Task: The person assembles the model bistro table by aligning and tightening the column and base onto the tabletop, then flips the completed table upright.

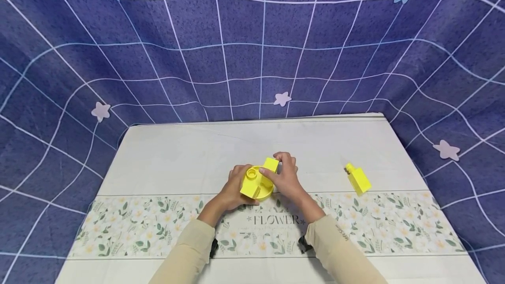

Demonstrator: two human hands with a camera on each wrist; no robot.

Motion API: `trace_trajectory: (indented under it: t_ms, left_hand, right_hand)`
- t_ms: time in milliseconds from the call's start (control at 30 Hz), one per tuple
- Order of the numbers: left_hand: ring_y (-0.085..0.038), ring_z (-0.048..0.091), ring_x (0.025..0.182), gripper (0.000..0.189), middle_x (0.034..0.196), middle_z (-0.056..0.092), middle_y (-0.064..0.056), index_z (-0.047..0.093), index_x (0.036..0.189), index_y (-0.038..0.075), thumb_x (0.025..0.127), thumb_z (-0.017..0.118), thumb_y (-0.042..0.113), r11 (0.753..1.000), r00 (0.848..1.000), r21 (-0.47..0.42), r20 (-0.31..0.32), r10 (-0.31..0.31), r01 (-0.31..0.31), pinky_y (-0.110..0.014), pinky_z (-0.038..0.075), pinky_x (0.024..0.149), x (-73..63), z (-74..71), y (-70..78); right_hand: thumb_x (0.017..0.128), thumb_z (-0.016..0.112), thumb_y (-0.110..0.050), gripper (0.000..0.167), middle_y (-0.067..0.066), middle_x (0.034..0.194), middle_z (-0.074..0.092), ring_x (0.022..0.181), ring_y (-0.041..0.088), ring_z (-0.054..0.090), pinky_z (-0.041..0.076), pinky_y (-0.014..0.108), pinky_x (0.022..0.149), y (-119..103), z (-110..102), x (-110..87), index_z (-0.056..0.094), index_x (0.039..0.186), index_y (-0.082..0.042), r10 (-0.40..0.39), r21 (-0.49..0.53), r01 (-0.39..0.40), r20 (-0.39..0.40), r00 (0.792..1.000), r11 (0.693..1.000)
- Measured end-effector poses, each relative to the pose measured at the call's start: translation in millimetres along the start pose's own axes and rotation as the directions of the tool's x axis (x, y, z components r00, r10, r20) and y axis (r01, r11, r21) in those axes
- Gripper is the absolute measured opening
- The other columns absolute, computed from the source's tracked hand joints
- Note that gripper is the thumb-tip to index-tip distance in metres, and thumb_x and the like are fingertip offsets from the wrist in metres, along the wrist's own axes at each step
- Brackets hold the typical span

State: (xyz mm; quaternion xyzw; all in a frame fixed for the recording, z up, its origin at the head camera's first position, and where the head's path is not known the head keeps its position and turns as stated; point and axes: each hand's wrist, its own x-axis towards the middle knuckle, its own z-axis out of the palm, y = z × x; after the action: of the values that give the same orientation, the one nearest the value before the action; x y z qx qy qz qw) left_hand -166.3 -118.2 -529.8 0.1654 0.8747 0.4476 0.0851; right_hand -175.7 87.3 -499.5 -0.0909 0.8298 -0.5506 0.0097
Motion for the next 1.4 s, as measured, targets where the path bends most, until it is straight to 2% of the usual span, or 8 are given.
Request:
trace_trajectory:
  t_ms: [200,300,433,600,867,1067,1200,1400]
  left_hand:
    - [-0.021,0.028,0.129,0.107,0.139,0.036,-0.002,0.039,0.145,0.021,0.055,0.095,0.021,1.000,1.000,-0.011,0.008,-0.006,0.007,-0.048,0.028,0.109,-1.2,-0.3,0.4]
    - [-0.022,0.028,0.129,0.107,0.140,0.036,-0.004,0.039,0.145,0.018,0.054,0.095,0.020,1.000,1.000,-0.019,0.006,-0.002,0.002,-0.049,0.029,0.108,-1.4,-0.6,0.9]
    - [-0.020,0.028,0.128,0.107,0.140,0.036,-0.003,0.039,0.145,0.020,0.055,0.095,0.020,1.000,1.000,-0.009,0.010,-0.007,0.007,-0.047,0.029,0.108,-0.6,-0.5,1.0]
    - [-0.018,0.028,0.127,0.106,0.139,0.037,-0.002,0.039,0.145,0.022,0.055,0.095,0.022,1.000,1.000,0.012,0.011,-0.015,0.015,-0.044,0.030,0.108,0.1,0.1,0.7]
    - [-0.022,0.029,0.127,0.108,0.140,0.037,-0.004,0.038,0.146,0.018,0.054,0.095,0.022,1.000,1.000,0.004,0.000,0.016,-0.016,-0.050,0.030,0.107,-1.2,0.3,-0.7]
    - [-0.020,0.029,0.127,0.108,0.140,0.037,-0.003,0.038,0.146,0.018,0.055,0.095,0.023,1.000,1.000,0.011,0.004,0.013,-0.013,-0.047,0.029,0.108,-0.9,0.0,-0.5]
    - [-0.020,0.029,0.127,0.108,0.140,0.037,-0.003,0.038,0.146,0.019,0.055,0.095,0.023,1.000,1.000,0.003,0.004,0.009,-0.009,-0.047,0.029,0.108,-0.9,0.3,-0.9]
    - [-0.024,0.029,0.127,0.109,0.139,0.037,-0.006,0.037,0.146,0.015,0.054,0.095,0.022,1.000,1.000,-0.006,-0.006,0.028,-0.028,-0.051,0.030,0.106,-1.2,0.9,-1.6]
  right_hand:
    - [0.095,0.057,-0.038,0.053,0.003,0.154,0.022,0.136,0.025,0.014,0.012,0.063,0.108,2,-17,1.8,0.042,0.144,-0.026,-0.017,0.083,0.002,0.172,0.985,0.997]
    - [0.097,0.056,-0.031,0.044,0.002,0.156,0.022,0.140,0.027,0.011,0.012,0.066,0.108,3,-24,5.4,0.051,0.140,-0.024,-0.044,0.099,0.022,0.221,0.974,0.995]
    - [0.091,0.066,-0.028,0.033,0.002,0.149,0.034,0.136,0.026,0.018,0.016,0.064,0.108,4,-25,5.9,0.058,0.121,-0.018,-0.009,0.096,-0.010,0.192,0.981,0.995]
    - [0.083,0.075,-0.034,0.042,0.001,0.137,0.039,0.126,0.023,0.024,0.022,0.057,0.106,3,-14,-1.5,0.042,0.103,-0.015,0.064,0.045,-0.069,0.118,0.991,0.997]
    - [0.089,0.068,-0.021,0.056,0.000,0.153,0.026,0.136,0.028,0.018,0.020,0.065,0.106,6,-30,-5.4,0.046,0.140,-0.024,-0.066,0.081,0.048,0.232,0.970,0.996]
    - [0.091,0.062,-0.013,0.044,0.009,0.156,0.027,0.140,0.035,0.015,0.014,0.068,0.105,10,-50,-0.3,0.057,0.134,-0.011,-0.134,0.143,0.088,0.358,0.924,0.986]
    - [0.085,0.071,-0.015,0.035,0.009,0.149,0.036,0.136,0.033,0.021,0.018,0.068,0.104,6,-45,-2.3,0.062,0.119,-0.014,-0.087,0.078,0.064,0.329,0.941,0.995]
    - [0.082,0.077,-0.031,0.043,0.011,0.139,0.041,0.126,0.029,0.026,0.022,0.063,0.102,-3,-22,-11.1,0.046,0.106,-0.013,-0.044,-0.033,0.054,0.235,0.971,0.998]
